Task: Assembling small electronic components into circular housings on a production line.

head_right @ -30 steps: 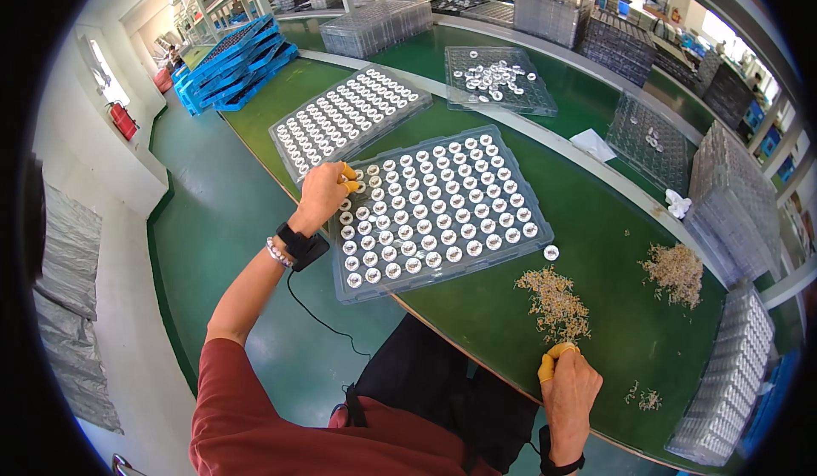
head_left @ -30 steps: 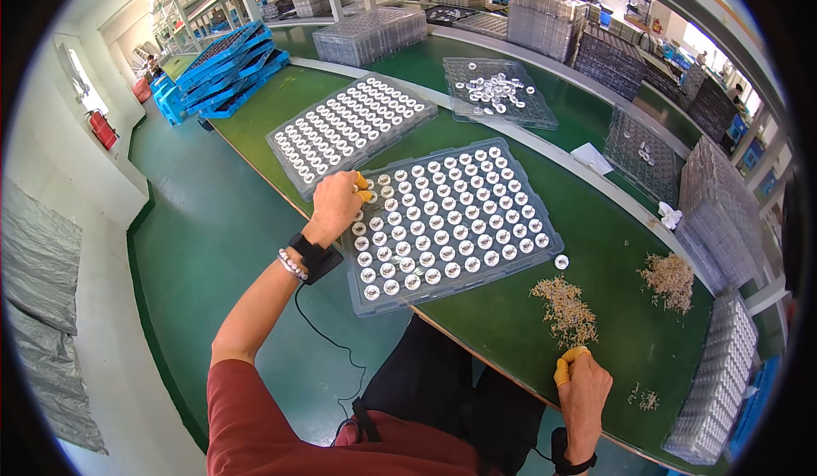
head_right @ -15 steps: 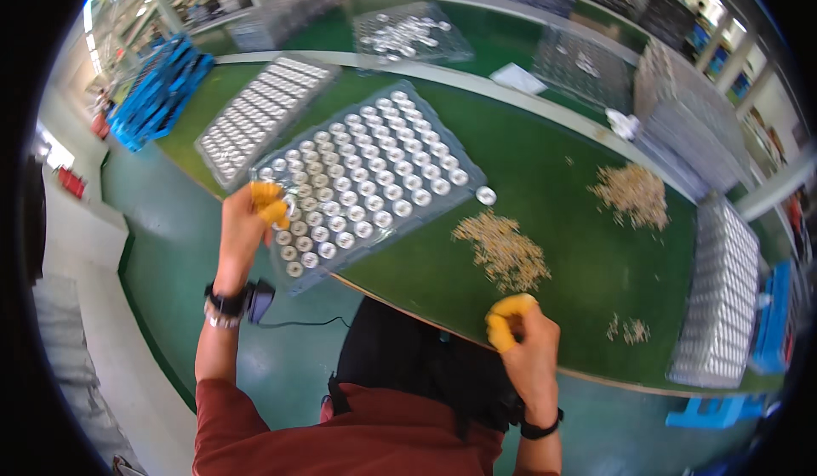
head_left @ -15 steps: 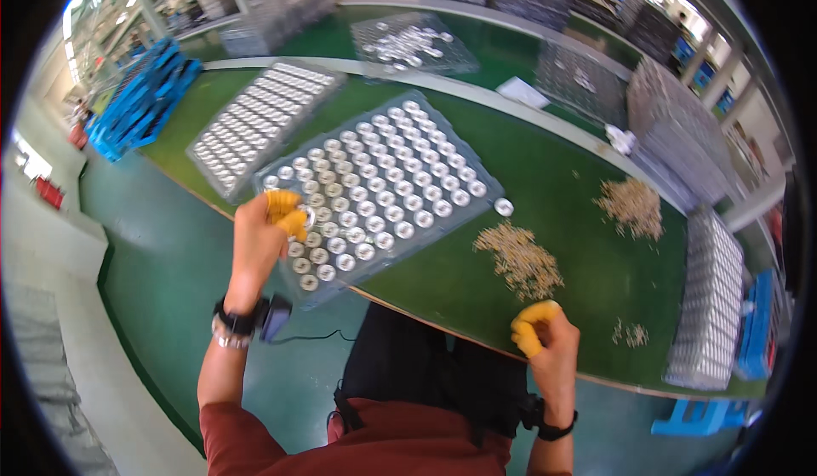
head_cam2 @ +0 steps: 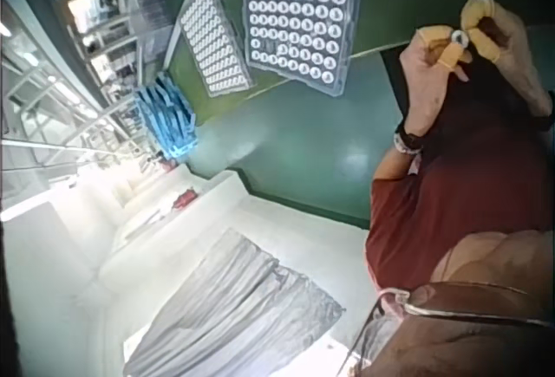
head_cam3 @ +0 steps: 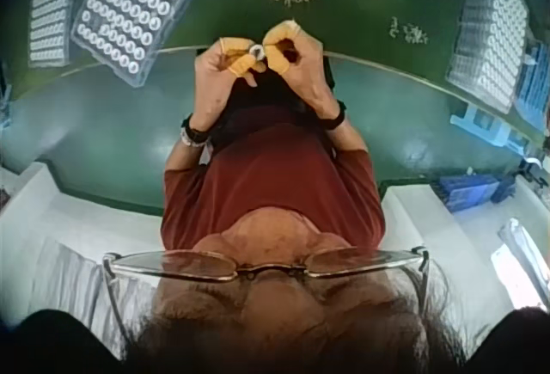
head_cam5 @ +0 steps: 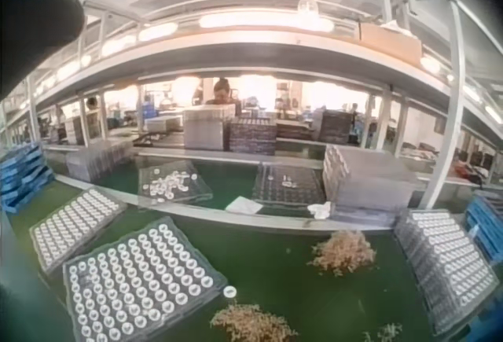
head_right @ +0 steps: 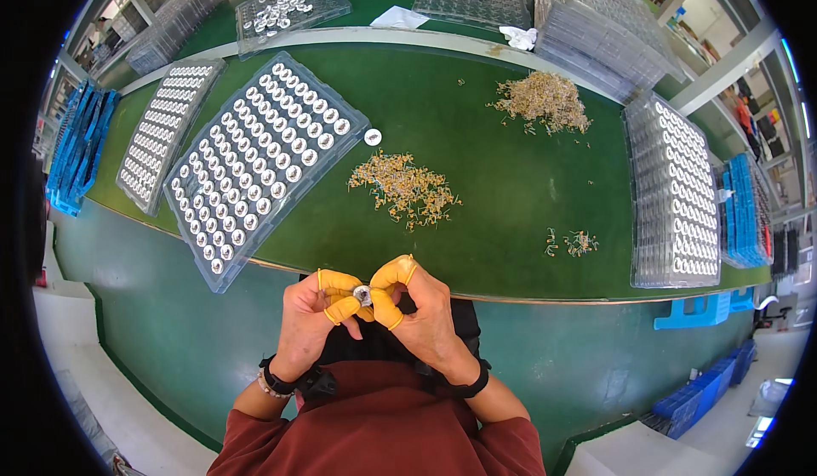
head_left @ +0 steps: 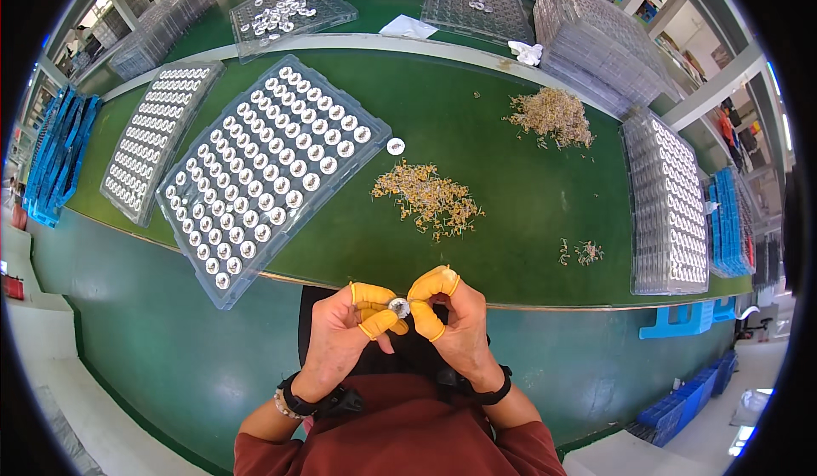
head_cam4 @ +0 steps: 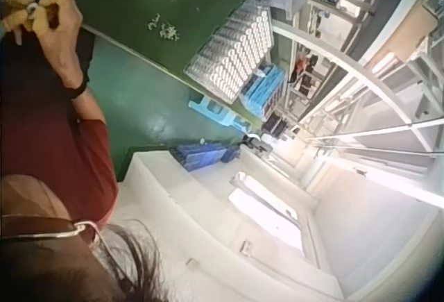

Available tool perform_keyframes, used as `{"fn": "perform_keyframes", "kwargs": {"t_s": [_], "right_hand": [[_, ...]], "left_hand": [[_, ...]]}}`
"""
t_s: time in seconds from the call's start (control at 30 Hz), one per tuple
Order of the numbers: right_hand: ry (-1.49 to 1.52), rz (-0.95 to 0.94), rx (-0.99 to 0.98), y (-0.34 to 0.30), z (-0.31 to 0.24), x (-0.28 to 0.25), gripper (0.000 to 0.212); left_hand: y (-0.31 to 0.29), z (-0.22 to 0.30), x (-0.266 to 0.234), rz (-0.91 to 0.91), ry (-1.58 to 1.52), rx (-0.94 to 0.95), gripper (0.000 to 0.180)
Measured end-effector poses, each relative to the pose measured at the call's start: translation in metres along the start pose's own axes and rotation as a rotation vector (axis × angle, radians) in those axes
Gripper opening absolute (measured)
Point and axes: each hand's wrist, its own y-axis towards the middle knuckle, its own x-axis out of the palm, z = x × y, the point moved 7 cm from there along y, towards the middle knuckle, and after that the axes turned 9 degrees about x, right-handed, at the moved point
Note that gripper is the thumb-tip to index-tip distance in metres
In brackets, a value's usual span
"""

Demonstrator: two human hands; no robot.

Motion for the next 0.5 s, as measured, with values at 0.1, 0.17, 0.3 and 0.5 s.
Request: {"fn": "perform_keyframes", "kwargs": {"t_s": [0.1, 0.17, 0.3, 0.5], "right_hand": [[-0.027, 0.026, -0.004, -0.003, 0.001, -0.003, 0.012], [-0.015, 0.039, -0.006, -0.004, 0.004, -0.003, 0.012], [-0.041, 0.047, -0.025, -0.005, 0.002, -0.003, 0.011], [-0.284, 0.121, -0.238, -0.005, -0.018, 0.003, 0.019]], "left_hand": [[-0.001, 0.001, 0.006, 0.005, -0.003, -0.001, 0.018], [-0.001, 0.002, 0.006, 0.022, 0.014, 0.007, 0.015], [0.000, 0.003, 0.005, 0.035, 0.010, 0.011, 0.015], [0.000, 0.003, 0.000, 0.032, 0.033, 0.036, 0.015]]}}
